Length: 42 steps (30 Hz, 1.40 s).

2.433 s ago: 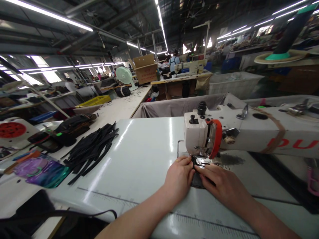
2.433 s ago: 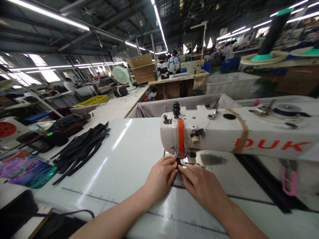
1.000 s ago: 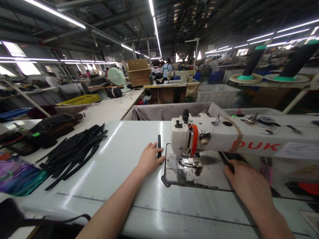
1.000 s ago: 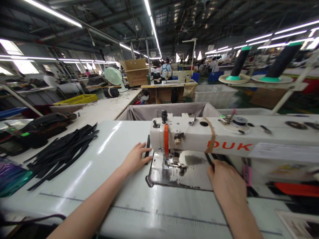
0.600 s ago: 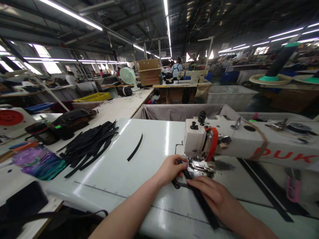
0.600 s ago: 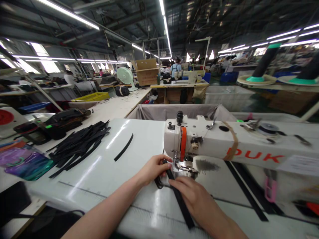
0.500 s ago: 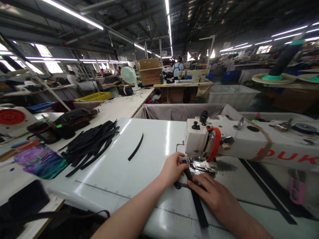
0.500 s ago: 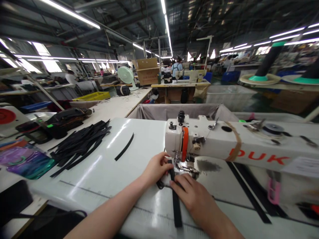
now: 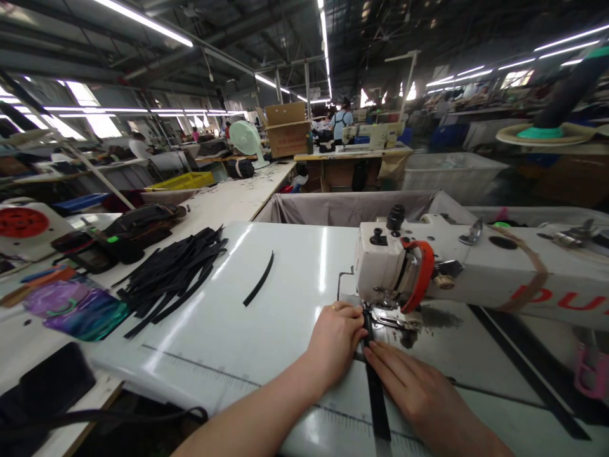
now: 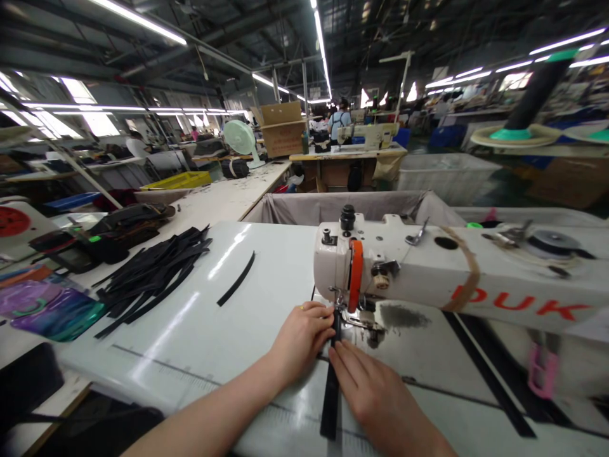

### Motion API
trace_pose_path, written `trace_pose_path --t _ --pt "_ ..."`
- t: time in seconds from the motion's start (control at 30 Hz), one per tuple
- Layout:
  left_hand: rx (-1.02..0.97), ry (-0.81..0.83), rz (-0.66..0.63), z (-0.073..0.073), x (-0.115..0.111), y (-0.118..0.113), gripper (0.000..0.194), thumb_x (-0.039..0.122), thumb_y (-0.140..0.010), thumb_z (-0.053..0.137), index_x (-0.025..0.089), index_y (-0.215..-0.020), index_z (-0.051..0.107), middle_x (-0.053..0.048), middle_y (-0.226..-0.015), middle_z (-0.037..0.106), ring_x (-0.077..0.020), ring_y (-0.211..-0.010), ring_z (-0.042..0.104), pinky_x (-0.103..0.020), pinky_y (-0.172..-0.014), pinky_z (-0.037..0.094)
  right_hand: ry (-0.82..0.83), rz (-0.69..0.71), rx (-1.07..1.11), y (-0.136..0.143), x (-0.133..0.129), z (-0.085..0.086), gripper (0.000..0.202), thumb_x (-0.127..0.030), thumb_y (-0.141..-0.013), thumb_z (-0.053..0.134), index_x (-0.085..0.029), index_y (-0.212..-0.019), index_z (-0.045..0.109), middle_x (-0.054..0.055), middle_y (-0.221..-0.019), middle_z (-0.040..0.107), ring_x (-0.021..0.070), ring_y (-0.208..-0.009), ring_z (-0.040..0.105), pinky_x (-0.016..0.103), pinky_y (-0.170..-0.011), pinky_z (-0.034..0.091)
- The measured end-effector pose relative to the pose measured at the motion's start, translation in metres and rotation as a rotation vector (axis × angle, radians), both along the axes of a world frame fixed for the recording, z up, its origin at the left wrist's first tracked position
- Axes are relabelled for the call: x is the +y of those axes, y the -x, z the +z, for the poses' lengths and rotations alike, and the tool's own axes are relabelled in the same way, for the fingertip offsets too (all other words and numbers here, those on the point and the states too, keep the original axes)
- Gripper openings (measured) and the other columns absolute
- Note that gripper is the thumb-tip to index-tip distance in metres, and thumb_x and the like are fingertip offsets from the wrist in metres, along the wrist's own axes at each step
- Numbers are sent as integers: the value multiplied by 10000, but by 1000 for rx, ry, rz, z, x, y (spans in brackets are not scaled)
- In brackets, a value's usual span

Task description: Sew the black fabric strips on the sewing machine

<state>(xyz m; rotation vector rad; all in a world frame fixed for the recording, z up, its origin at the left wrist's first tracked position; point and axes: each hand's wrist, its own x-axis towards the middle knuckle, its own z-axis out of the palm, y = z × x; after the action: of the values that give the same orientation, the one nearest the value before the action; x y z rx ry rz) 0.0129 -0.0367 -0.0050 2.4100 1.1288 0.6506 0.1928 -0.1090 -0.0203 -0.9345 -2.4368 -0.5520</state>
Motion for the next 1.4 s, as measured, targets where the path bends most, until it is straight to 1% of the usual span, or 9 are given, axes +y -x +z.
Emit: trace_pose_path --t 0.3,0.6,0.8,0.9,1.03,1.17,1.23,1.33,1.4 --pt "76 -61 14 -8 -1 -3 152 198 -936 539 161 -922 686 -71 -1117 692 -234 -1068 593 -390 -940 494 20 15 -33 -3 2 0 453 8 -821 362 -103 -1142 662 116 -1123 715 192 -1032 670 282 -819 578" --pt "145 -82 3 -13 2 -7 117 169 -921 556 158 -880 664 -71 -1040 680 -215 -1000 600 -344 -880 503 42 25 -8 -3 2 2 423 -3 -847 359 -93 -1139 651 114 -1099 722 201 -1001 685 287 -809 585" --pt "94 -93 8 -17 2 -8 156 144 -925 509 175 -884 657 -79 -1064 669 -230 -1034 592 -370 -909 500 54 27 31 -1 5 -1 415 -6 -843 374 -83 -1150 642 131 -1092 718 191 -1014 676 287 -847 575" --pt "91 -89 8 -16 4 -8 171 137 -921 505 169 -872 666 -93 -1061 672 -236 -1025 596 -384 -909 505 70 12 43 -2 6 -3 413 -20 -854 387 -106 -1168 641 124 -1109 714 189 -1032 669 289 -861 572" --pt "76 -105 -20 -14 2 -8 183 127 -928 491 160 -897 668 -87 -1058 676 -214 -1021 602 -365 -939 505 74 7 64 -2 5 -2 396 -25 -865 388 -109 -1148 652 118 -1087 720 189 -1023 672 292 -864 572" --pt "36 -122 14 -17 1 -8 199 138 -936 473 160 -910 669 -88 -1111 671 -224 -1050 590 -389 -952 503 94 -15 97 1 5 -2 387 -34 -872 389 -115 -1147 649 121 -1087 717 188 -1013 672 296 -868 570" --pt "22 -110 21 -18 3 -9 205 142 -934 474 161 -887 673 -89 -1092 677 -228 -1050 584 -403 -962 497 103 -44 116 2 7 -2 410 -29 -862 385 -131 -1170 636 119 -1099 710 190 -1020 667 305 -867 568" --pt "4 -88 22 -16 7 -9 216 136 -926 484 158 -831 677 -90 -1035 689 -223 -1021 585 -401 -963 497 133 -85 156 1 9 0 428 -10 -838 375 -149 -1149 634 109 -1076 705 189 -998 667 307 -840 569" --pt "-6 -77 20 -12 8 -8 205 135 -922 496 159 -834 680 -86 -1030 694 -222 -1013 584 -394 -965 497 174 -69 193 0 10 2 404 -6 -833 374 -163 -1083 649 91 -1005 707 181 -935 673 298 -811 567"
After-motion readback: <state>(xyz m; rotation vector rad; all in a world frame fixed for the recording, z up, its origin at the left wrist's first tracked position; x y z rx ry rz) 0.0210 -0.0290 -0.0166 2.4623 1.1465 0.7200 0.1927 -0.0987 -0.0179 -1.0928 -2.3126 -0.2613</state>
